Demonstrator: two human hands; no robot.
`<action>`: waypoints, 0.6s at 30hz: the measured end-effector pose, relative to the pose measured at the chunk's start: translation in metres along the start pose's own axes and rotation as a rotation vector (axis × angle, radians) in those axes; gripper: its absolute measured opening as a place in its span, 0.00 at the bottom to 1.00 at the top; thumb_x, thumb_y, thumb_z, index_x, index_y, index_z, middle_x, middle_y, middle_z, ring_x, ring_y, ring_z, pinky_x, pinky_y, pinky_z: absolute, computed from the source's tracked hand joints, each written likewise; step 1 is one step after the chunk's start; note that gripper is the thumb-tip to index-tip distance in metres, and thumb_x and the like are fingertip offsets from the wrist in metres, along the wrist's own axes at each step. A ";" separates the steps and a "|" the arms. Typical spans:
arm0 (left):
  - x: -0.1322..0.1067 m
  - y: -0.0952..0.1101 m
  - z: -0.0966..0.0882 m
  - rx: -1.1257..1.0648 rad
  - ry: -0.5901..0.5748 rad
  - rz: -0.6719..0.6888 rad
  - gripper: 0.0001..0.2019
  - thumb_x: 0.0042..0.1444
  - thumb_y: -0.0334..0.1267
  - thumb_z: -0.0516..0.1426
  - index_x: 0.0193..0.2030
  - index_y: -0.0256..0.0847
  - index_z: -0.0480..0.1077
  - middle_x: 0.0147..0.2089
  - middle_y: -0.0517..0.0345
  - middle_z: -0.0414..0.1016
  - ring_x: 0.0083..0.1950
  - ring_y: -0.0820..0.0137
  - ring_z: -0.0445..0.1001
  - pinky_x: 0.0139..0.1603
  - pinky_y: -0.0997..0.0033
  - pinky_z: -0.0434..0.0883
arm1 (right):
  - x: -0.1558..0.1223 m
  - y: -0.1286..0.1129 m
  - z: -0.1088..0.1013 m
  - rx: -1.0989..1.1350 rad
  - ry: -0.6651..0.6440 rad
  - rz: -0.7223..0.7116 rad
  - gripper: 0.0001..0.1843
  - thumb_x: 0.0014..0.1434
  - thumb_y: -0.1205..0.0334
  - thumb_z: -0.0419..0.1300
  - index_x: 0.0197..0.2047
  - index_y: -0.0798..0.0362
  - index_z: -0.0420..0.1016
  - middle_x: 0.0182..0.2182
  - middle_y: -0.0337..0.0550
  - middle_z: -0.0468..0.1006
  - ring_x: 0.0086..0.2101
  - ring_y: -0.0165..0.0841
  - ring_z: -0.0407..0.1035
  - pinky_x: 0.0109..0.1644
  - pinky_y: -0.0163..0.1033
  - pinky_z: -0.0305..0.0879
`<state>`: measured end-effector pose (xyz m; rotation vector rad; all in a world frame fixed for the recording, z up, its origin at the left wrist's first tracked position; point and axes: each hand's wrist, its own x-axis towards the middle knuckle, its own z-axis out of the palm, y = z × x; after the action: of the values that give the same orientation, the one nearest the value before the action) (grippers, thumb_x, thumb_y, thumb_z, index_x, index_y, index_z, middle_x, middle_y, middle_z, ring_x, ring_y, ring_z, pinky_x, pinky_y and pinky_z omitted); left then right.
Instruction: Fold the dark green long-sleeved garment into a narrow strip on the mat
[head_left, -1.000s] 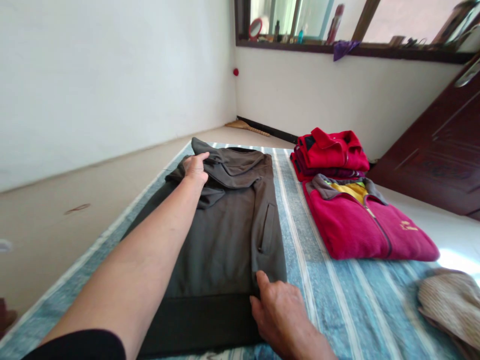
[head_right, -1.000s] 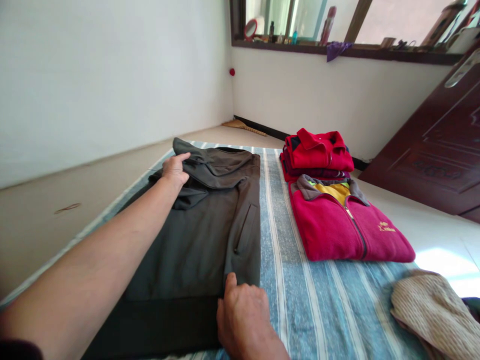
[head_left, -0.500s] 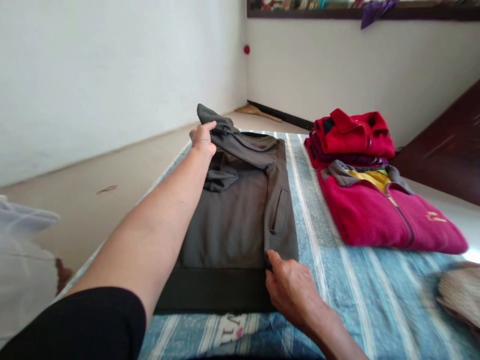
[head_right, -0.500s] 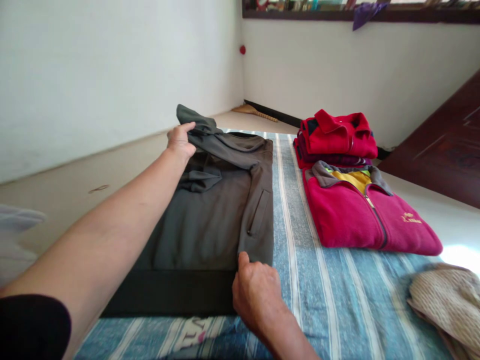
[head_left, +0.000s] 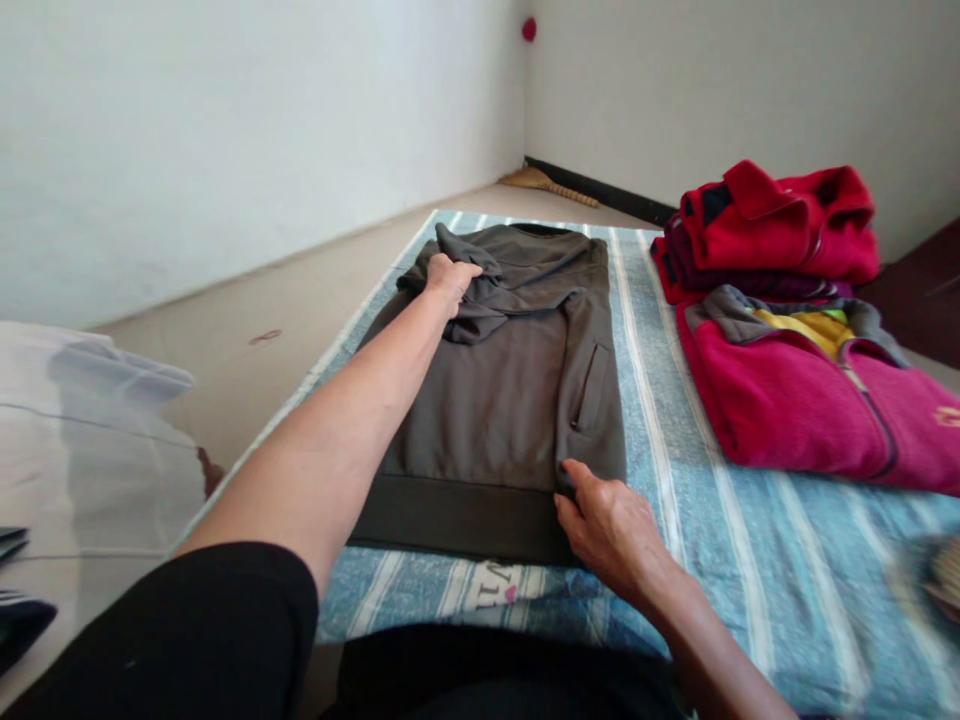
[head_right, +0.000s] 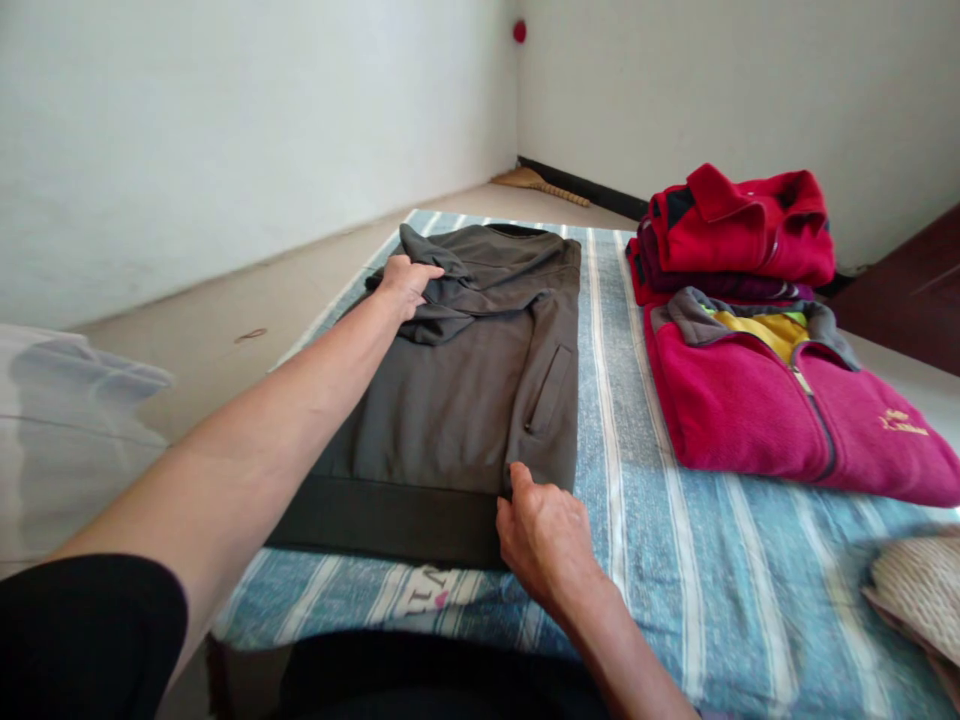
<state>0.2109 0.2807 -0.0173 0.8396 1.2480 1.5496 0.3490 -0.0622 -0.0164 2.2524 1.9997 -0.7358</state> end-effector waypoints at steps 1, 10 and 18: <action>-0.002 0.002 -0.002 0.050 -0.045 -0.029 0.19 0.30 0.17 0.65 0.27 0.38 0.65 0.31 0.55 0.72 0.40 0.54 0.76 0.41 0.48 0.73 | 0.000 0.000 0.000 -0.003 0.003 0.001 0.24 0.63 0.58 0.51 0.61 0.53 0.62 0.33 0.48 0.81 0.38 0.41 0.76 0.37 0.38 0.61; -0.001 0.011 -0.004 0.005 -0.094 -0.142 0.16 0.35 0.20 0.65 0.26 0.37 0.64 0.30 0.54 0.72 0.41 0.54 0.76 0.44 0.42 0.71 | 0.000 0.004 0.001 0.037 0.025 -0.001 0.23 0.63 0.58 0.50 0.61 0.52 0.63 0.33 0.47 0.81 0.39 0.40 0.76 0.36 0.37 0.59; 0.002 0.023 0.009 -0.036 -0.164 -0.107 0.15 0.39 0.26 0.67 0.25 0.38 0.63 0.30 0.56 0.73 0.40 0.56 0.76 0.43 0.43 0.72 | 0.002 0.002 -0.002 0.034 0.012 -0.004 0.22 0.63 0.59 0.50 0.59 0.52 0.64 0.34 0.47 0.81 0.39 0.40 0.75 0.36 0.37 0.58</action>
<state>0.2128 0.2847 0.0073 0.8451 1.1254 1.3855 0.3515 -0.0601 -0.0154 2.2774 2.0125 -0.7639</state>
